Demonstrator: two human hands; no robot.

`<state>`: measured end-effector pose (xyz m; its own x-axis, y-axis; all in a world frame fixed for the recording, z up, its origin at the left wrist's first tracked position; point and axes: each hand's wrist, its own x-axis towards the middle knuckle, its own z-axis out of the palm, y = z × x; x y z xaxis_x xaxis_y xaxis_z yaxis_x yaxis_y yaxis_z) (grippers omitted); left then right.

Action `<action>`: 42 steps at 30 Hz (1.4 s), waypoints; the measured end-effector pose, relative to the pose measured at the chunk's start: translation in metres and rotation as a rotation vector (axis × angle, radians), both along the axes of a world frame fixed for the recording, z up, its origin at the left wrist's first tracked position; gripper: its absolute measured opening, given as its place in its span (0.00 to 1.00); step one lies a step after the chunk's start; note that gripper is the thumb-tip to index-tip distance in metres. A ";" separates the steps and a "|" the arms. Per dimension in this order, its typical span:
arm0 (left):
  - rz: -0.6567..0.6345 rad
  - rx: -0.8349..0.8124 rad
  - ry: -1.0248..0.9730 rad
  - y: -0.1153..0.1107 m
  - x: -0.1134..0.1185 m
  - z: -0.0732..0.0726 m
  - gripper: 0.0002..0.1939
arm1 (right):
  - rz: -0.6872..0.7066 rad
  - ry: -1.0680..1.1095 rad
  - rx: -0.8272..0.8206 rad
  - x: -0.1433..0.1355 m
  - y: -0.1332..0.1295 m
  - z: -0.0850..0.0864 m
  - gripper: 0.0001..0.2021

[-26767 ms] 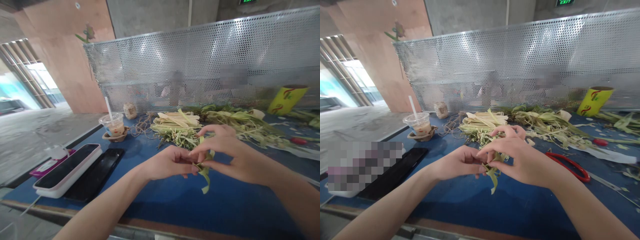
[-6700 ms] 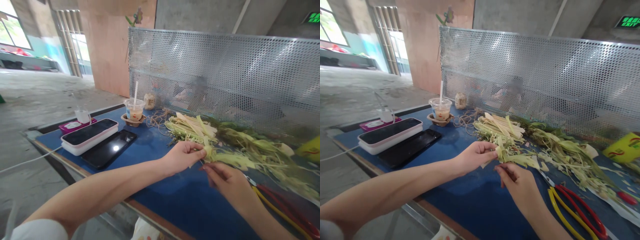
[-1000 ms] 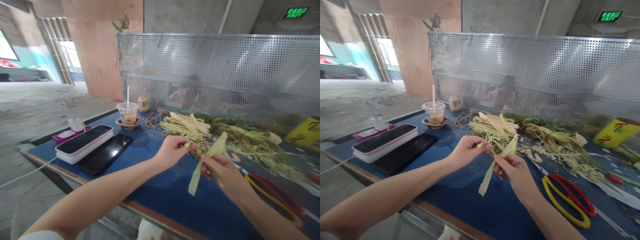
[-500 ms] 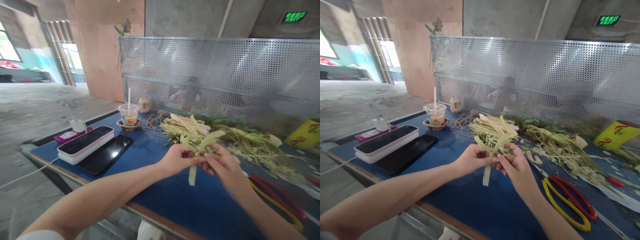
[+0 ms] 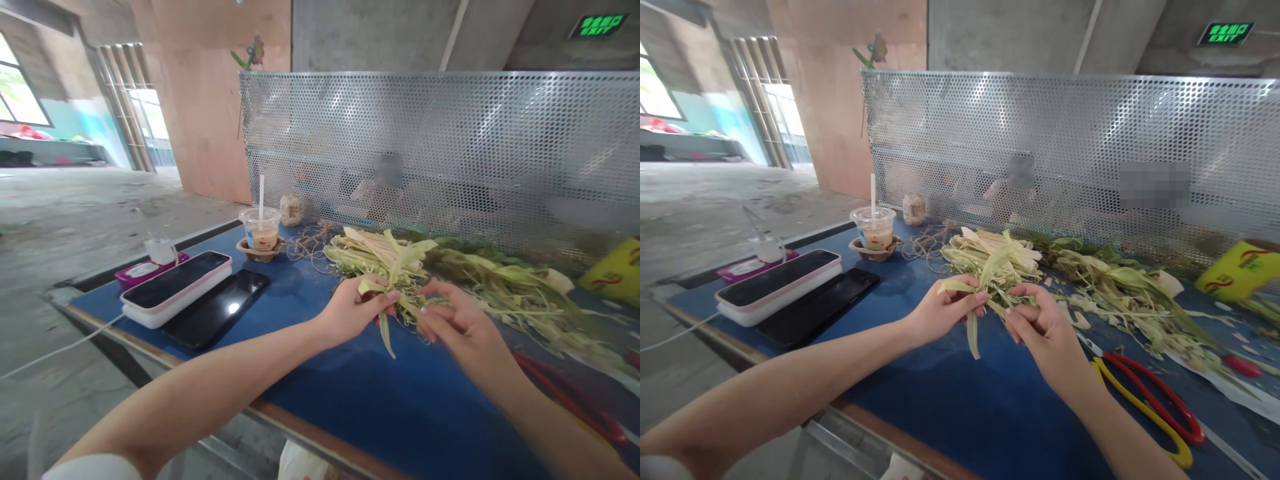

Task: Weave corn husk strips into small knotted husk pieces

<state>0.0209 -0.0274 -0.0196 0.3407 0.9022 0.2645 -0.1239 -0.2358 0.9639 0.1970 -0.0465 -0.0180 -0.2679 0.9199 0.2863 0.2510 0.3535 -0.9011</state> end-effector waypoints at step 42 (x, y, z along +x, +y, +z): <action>-0.342 -0.161 0.298 -0.008 -0.008 0.001 0.56 | 0.005 0.052 -0.189 -0.011 -0.005 -0.013 0.11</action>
